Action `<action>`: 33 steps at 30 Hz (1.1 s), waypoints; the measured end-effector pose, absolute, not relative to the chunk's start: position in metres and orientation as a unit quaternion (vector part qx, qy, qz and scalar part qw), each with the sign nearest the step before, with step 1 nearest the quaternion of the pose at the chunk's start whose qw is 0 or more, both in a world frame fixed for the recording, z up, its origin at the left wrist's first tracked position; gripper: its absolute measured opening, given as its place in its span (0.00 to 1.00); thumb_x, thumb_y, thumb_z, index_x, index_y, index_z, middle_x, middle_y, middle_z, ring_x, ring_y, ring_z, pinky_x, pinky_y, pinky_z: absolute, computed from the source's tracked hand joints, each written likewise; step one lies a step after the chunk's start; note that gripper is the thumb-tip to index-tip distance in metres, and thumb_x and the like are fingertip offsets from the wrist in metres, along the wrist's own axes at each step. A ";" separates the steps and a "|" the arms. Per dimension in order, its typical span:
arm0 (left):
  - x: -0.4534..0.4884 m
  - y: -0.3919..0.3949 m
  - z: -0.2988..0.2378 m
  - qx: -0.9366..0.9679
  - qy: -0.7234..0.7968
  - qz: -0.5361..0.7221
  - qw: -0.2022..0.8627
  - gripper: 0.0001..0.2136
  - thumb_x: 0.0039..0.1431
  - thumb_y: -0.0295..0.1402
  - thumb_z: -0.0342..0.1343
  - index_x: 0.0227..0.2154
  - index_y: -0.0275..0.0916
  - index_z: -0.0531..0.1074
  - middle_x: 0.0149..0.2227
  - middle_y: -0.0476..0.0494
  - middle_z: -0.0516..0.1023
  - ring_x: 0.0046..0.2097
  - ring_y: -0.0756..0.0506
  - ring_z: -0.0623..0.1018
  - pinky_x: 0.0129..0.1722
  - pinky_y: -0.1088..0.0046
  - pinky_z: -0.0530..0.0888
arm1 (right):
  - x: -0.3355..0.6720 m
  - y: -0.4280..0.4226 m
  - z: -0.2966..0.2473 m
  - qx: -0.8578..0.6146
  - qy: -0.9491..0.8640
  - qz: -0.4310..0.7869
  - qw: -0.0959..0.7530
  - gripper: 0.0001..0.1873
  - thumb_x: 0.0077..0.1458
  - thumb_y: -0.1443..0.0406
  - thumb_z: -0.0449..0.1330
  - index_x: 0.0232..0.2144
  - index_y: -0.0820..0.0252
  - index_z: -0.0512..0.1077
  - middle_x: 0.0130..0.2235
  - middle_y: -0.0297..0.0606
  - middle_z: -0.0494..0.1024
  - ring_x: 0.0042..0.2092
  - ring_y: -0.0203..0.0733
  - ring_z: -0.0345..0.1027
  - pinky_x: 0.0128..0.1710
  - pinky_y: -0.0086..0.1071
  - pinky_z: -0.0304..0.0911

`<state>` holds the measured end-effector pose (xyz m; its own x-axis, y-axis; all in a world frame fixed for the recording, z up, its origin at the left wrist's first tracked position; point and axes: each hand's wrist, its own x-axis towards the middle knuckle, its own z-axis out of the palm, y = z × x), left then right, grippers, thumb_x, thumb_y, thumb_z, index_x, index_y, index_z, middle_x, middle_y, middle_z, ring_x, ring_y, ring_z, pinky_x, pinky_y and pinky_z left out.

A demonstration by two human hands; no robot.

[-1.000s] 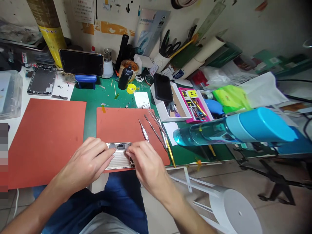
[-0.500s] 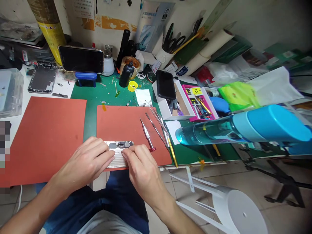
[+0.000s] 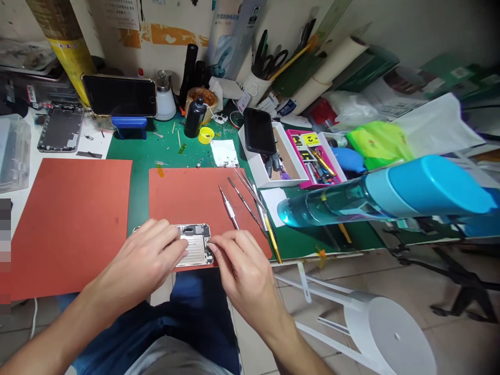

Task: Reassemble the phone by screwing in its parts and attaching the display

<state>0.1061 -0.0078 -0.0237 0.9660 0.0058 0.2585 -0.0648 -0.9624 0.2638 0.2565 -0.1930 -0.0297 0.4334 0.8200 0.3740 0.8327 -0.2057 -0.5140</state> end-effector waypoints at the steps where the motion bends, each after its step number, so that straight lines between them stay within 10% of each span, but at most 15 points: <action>1: 0.108 -0.010 -0.023 0.984 -0.012 0.120 0.133 0.07 0.73 0.21 0.54 0.40 0.37 0.74 0.37 0.45 0.70 0.38 0.43 0.65 0.39 0.62 0.60 | 0.256 -0.192 -0.030 -0.776 -0.531 -0.011 0.339 0.09 0.71 0.75 0.59 0.47 0.62 0.77 0.39 0.40 0.77 0.41 0.44 0.71 0.41 0.38 0.69; 12: 0.120 -0.020 -0.027 0.988 0.017 0.096 0.122 0.10 0.74 0.19 0.49 0.39 0.37 0.72 0.37 0.43 0.69 0.38 0.42 0.64 0.38 0.62 0.59 | 0.252 -0.191 -0.032 -0.765 -0.530 -0.011 0.366 0.09 0.70 0.76 0.59 0.46 0.61 0.77 0.37 0.39 0.77 0.38 0.43 0.71 0.41 0.36 0.69; 21: 0.110 -0.020 0.004 0.903 0.112 0.031 0.413 0.11 0.80 0.31 0.47 0.38 0.43 0.69 0.39 0.49 0.75 0.38 0.47 0.75 0.36 0.71 0.72 | 0.256 -0.193 -0.026 -0.687 -0.610 -0.040 0.392 0.17 0.68 0.80 0.58 0.49 0.58 0.77 0.39 0.41 0.81 0.38 0.43 0.71 0.39 0.37 0.71; 33: 0.101 -0.021 0.006 0.893 0.138 0.102 0.416 0.10 0.81 0.32 0.47 0.46 0.45 0.74 0.43 0.49 0.77 0.40 0.49 0.78 0.39 0.74 0.75 | 0.252 -0.192 -0.024 -0.707 -0.537 0.078 0.452 0.08 0.71 0.74 0.62 0.44 0.60 0.80 0.37 0.39 0.78 0.39 0.40 0.73 0.39 0.35 0.73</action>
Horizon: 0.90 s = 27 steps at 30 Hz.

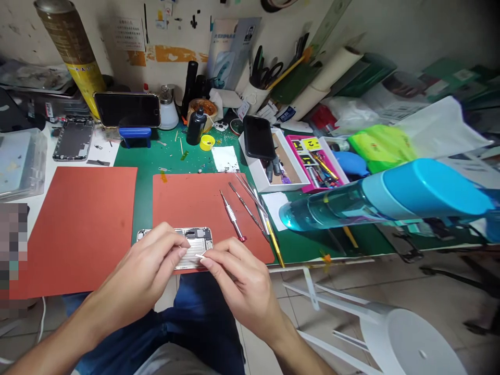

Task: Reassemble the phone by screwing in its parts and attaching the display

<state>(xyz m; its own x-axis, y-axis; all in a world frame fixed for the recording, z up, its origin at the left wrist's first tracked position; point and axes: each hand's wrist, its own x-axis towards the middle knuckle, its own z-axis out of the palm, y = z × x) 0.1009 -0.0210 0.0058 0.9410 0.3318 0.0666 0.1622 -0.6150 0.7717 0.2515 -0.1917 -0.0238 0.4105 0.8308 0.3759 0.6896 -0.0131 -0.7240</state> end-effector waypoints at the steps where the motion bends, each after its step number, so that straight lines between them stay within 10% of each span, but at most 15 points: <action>1: 0.100 -0.022 0.005 0.901 0.120 0.112 0.401 0.08 0.80 0.31 0.49 0.49 0.45 0.74 0.45 0.49 0.77 0.43 0.49 0.78 0.42 0.74 0.75 | 0.252 -0.191 -0.024 -0.710 -0.532 0.084 0.454 0.08 0.71 0.74 0.62 0.44 0.60 0.80 0.37 0.38 0.77 0.39 0.40 0.73 0.39 0.34 0.73; 9: 0.104 -0.029 -0.012 0.952 0.049 0.213 0.213 0.07 0.77 0.24 0.52 0.46 0.41 0.73 0.39 0.47 0.79 0.40 0.45 0.77 0.42 0.66 0.70 | 0.253 -0.187 -0.024 -0.716 -0.574 -0.025 0.398 0.10 0.70 0.76 0.60 0.43 0.60 0.80 0.35 0.39 0.79 0.36 0.40 0.69 0.36 0.35 0.69; 27: 0.101 -0.025 -0.026 0.947 0.060 0.206 0.240 0.08 0.74 0.22 0.54 0.45 0.42 0.74 0.36 0.49 0.79 0.36 0.46 0.75 0.39 0.64 0.69 | 0.253 -0.191 -0.043 -0.750 -0.518 -0.042 0.409 0.13 0.67 0.75 0.65 0.49 0.56 0.76 0.38 0.38 0.79 0.37 0.42 0.72 0.38 0.38 0.68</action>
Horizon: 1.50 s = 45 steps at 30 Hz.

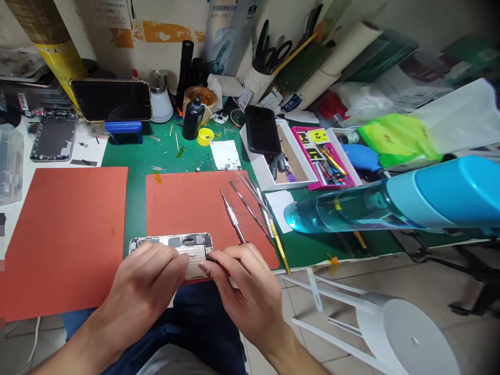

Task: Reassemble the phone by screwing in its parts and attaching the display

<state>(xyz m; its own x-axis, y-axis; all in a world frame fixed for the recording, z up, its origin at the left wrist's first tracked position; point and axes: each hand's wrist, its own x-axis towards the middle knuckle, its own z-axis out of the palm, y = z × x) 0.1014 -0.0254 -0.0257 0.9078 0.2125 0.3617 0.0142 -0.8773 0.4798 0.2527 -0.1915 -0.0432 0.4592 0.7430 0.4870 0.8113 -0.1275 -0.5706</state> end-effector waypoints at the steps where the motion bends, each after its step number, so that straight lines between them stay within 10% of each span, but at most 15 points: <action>1: 0.102 -0.026 -0.027 0.948 0.064 0.203 0.238 0.08 0.74 0.22 0.54 0.44 0.42 0.74 0.36 0.49 0.79 0.35 0.46 0.74 0.39 0.64 0.68 | 0.252 -0.191 -0.044 -0.753 -0.514 -0.039 0.409 0.12 0.67 0.75 0.65 0.48 0.56 0.76 0.38 0.38 0.79 0.37 0.42 0.72 0.38 0.37 0.68; 45: 0.095 -0.022 -0.025 0.937 0.118 0.226 0.239 0.06 0.74 0.23 0.58 0.46 0.40 0.74 0.40 0.47 0.80 0.39 0.45 0.75 0.41 0.64 0.69 | 0.249 -0.177 -0.050 -0.756 -0.537 -0.037 0.372 0.11 0.68 0.77 0.62 0.47 0.59 0.75 0.36 0.38 0.78 0.36 0.42 0.68 0.38 0.37 0.64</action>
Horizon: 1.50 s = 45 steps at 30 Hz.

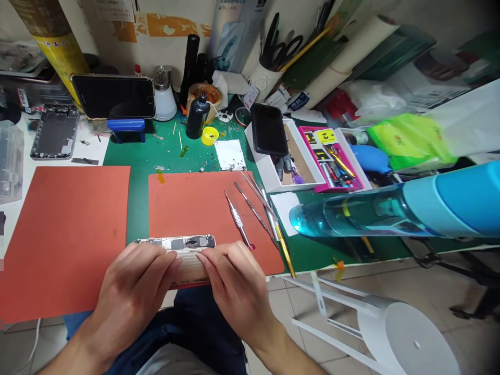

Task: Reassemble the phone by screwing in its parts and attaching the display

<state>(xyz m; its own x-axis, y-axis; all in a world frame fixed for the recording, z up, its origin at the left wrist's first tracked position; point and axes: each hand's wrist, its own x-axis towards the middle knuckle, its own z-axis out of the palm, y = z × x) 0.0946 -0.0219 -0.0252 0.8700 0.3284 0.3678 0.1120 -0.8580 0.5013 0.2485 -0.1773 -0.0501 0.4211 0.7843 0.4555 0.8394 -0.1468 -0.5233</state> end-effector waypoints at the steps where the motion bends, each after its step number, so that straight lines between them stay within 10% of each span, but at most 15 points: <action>1: 0.093 -0.019 -0.025 0.939 0.104 0.217 0.244 0.07 0.74 0.22 0.58 0.47 0.40 0.74 0.40 0.47 0.80 0.39 0.45 0.75 0.41 0.64 0.69 | 0.248 -0.177 -0.050 -0.756 -0.541 -0.039 0.367 0.11 0.68 0.77 0.62 0.48 0.59 0.75 0.36 0.38 0.78 0.36 0.42 0.67 0.38 0.37 0.64; 45: 0.091 -0.019 -0.025 0.946 0.081 0.163 0.270 0.07 0.75 0.22 0.53 0.47 0.40 0.73 0.37 0.48 0.74 0.38 0.45 0.68 0.41 0.63 0.65 | 0.246 -0.174 -0.042 -0.777 -0.562 0.001 0.285 0.10 0.70 0.75 0.55 0.44 0.59 0.74 0.38 0.40 0.76 0.39 0.45 0.66 0.38 0.38 0.65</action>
